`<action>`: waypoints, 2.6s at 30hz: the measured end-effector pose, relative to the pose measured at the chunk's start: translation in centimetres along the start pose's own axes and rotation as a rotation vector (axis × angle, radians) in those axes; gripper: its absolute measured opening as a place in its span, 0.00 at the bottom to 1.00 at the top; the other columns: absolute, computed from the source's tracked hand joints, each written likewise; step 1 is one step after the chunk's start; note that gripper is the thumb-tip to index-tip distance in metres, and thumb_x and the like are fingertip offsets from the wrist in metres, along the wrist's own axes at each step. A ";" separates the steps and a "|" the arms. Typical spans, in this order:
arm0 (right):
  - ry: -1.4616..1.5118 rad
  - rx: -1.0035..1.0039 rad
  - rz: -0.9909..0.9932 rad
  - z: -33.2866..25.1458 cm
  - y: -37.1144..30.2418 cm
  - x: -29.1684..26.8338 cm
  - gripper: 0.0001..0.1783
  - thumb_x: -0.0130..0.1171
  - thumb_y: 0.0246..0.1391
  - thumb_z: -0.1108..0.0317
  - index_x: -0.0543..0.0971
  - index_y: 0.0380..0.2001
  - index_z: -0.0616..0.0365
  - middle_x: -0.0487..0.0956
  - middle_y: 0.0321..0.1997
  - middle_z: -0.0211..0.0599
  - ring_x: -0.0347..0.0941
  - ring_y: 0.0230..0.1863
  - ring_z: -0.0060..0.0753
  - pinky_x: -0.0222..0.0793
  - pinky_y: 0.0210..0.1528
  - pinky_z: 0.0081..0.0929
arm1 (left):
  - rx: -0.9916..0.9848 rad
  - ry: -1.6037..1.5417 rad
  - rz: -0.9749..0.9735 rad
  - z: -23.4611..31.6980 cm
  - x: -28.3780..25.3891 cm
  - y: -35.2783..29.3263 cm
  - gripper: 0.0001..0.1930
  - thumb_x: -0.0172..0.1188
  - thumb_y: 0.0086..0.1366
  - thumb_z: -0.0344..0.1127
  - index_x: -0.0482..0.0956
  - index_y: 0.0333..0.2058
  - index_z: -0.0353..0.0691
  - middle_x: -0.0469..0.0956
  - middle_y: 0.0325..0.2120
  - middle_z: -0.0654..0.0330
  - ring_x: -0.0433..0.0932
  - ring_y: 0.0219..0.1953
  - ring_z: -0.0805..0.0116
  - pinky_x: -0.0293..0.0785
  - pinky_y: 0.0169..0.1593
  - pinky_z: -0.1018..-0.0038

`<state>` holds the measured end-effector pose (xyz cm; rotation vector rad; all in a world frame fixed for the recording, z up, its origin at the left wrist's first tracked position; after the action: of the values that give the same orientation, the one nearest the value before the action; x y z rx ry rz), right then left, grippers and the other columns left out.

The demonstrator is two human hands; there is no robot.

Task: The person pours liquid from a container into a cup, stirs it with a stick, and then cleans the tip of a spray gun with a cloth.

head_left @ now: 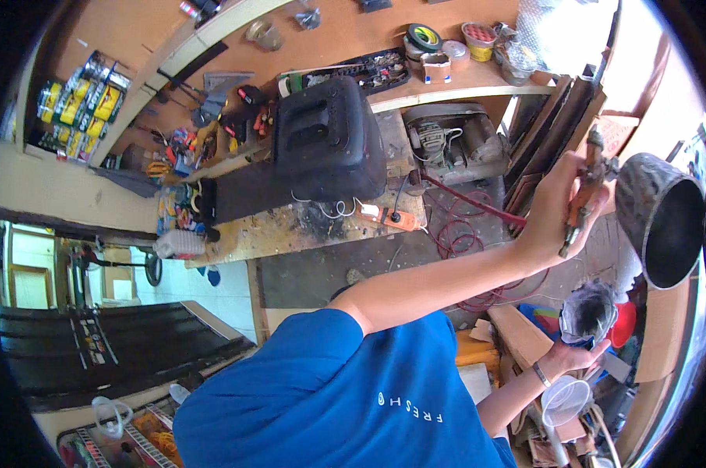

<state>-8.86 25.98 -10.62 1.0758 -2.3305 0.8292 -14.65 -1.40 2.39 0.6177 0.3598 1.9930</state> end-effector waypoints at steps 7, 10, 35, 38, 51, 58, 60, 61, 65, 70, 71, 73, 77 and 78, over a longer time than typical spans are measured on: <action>-0.011 -0.002 -0.164 1.8 -0.3 3.5 0.33 0.48 0.66 0.46 0.70 0.62 0.62 0.73 0.63 0.47 0.70 0.62 0.51 0.66 0.65 0.51 | 0.241 0.176 -0.033 3.1 -4.2 8.5 0.12 0.61 0.67 0.39 0.71 0.39 0.37 0.72 0.25 0.60 0.70 0.25 0.71 0.63 0.29 0.73; 0.029 0.051 -0.191 2.1 -2.1 4.7 0.32 0.47 0.67 0.45 0.71 0.61 0.61 0.74 0.62 0.46 0.72 0.61 0.50 0.67 0.64 0.50 | 0.675 0.387 0.073 3.2 -7.9 15.4 0.13 0.60 0.69 0.39 0.70 0.41 0.36 0.78 0.30 0.59 0.78 0.31 0.63 0.73 0.35 0.69; -0.509 0.078 -0.516 15.3 -10.6 15.2 0.34 0.46 0.67 0.42 0.72 0.62 0.60 0.72 0.64 0.44 0.68 0.64 0.47 0.63 0.67 0.48 | -0.406 -0.247 0.670 4.0 -36.0 -19.0 0.20 0.48 0.74 0.53 0.77 0.41 0.41 0.70 0.23 0.70 0.59 0.21 0.79 0.57 0.29 0.79; -0.445 0.687 -0.810 24.5 -22.1 16.5 0.36 0.48 0.67 0.41 0.68 0.65 0.59 0.70 0.65 0.41 0.66 0.64 0.42 0.58 0.69 0.42 | -0.205 -0.120 1.047 9.1 -46.1 -22.5 0.16 0.52 0.73 0.53 0.75 0.48 0.50 0.77 0.35 0.72 0.63 0.23 0.81 0.58 0.27 0.80; -0.709 1.485 -0.785 58.7 -49.6 4.0 0.36 0.48 0.63 0.33 0.73 0.55 0.55 0.79 0.53 0.35 0.72 0.58 0.40 0.65 0.63 0.48 | -0.143 0.210 1.694 16.6 -75.5 -44.1 0.12 0.58 0.71 0.44 0.71 0.37 0.43 0.69 0.21 0.68 0.60 0.15 0.82 0.53 0.15 0.82; -1.044 0.304 -2.195 62.3 -75.9 9.9 0.12 0.55 0.67 0.65 0.73 0.46 0.62 0.77 0.39 0.37 0.73 0.42 0.27 0.69 0.47 0.25 | -0.112 0.323 2.009 17.4 -83.2 -50.4 0.07 0.56 0.73 0.40 0.68 0.39 0.48 0.72 0.27 0.67 0.62 0.18 0.85 0.56 0.19 0.85; -0.802 0.104 -2.414 63.5 -86.8 13.3 0.21 0.60 0.62 0.62 0.71 0.52 0.64 0.77 0.46 0.46 0.74 0.49 0.38 0.68 0.54 0.33 | -0.127 0.387 2.033 18.2 -85.4 -51.1 0.09 0.54 0.74 0.42 0.68 0.38 0.47 0.69 0.26 0.70 0.61 0.19 0.86 0.56 0.22 0.85; -0.749 -0.210 -2.507 64.3 -91.2 14.6 0.24 0.61 0.60 0.62 0.70 0.54 0.63 0.76 0.48 0.48 0.73 0.51 0.44 0.67 0.56 0.36 | -0.157 0.458 2.050 19.3 -86.4 -51.1 0.10 0.54 0.74 0.44 0.69 0.37 0.45 0.69 0.26 0.70 0.61 0.20 0.85 0.57 0.22 0.84; -0.483 -0.906 -2.642 70.1 -101.4 13.9 0.32 0.64 0.54 0.57 0.68 0.58 0.60 0.75 0.51 0.51 0.74 0.47 0.57 0.69 0.52 0.52 | -0.282 0.987 2.024 22.1 -90.7 -53.5 0.13 0.52 0.76 0.44 0.67 0.34 0.43 0.65 0.24 0.70 0.61 0.25 0.81 0.58 0.28 0.79; -0.701 -0.496 -2.760 74.9 -104.2 11.3 0.32 0.65 0.53 0.58 0.69 0.59 0.58 0.79 0.53 0.53 0.77 0.52 0.55 0.71 0.53 0.45 | -0.398 1.210 2.073 25.0 -93.1 -53.0 0.14 0.50 0.76 0.41 0.65 0.33 0.38 0.64 0.24 0.65 0.62 0.28 0.77 0.62 0.32 0.75; -0.737 -0.488 -2.777 75.1 -104.0 11.6 0.32 0.66 0.53 0.59 0.69 0.59 0.58 0.80 0.53 0.53 0.77 0.52 0.54 0.72 0.52 0.44 | -0.329 0.927 2.147 27.1 -93.1 -50.5 0.13 0.51 0.76 0.39 0.66 0.35 0.36 0.65 0.24 0.63 0.64 0.28 0.75 0.63 0.32 0.73; -0.630 -0.470 -2.850 74.7 -104.4 12.2 0.31 0.67 0.52 0.62 0.71 0.58 0.57 0.80 0.52 0.53 0.78 0.51 0.54 0.74 0.50 0.43 | -0.362 1.154 2.135 27.3 -93.3 -51.5 0.10 0.55 0.72 0.36 0.68 0.36 0.35 0.73 0.26 0.53 0.73 0.29 0.58 0.67 0.34 0.64; -0.208 -0.448 -3.073 72.8 -106.6 12.6 0.26 0.68 0.51 0.67 0.76 0.54 0.55 0.80 0.51 0.52 0.79 0.49 0.54 0.75 0.48 0.41 | -0.531 1.096 2.167 27.1 -92.9 -52.8 0.09 0.56 0.70 0.33 0.68 0.37 0.34 0.75 0.29 0.46 0.74 0.31 0.47 0.69 0.37 0.59; -0.130 -0.455 -3.137 71.9 -107.2 12.8 0.24 0.68 0.50 0.68 0.77 0.52 0.54 0.80 0.51 0.52 0.79 0.49 0.54 0.75 0.48 0.40 | -0.516 1.081 2.167 27.1 -92.7 -53.1 0.08 0.56 0.70 0.33 0.68 0.38 0.34 0.75 0.30 0.45 0.74 0.32 0.45 0.69 0.37 0.59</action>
<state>57.95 -84.83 -19.01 2.1296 0.9106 -0.9464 75.49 -57.88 -26.53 -1.1515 -0.6099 4.0537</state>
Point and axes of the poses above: each hand's wrist, its own y-axis towards the middle knuckle, its own x-axis out of the palm, z = x × y, the point moved 3 cm from there along y, towards the middle knuckle
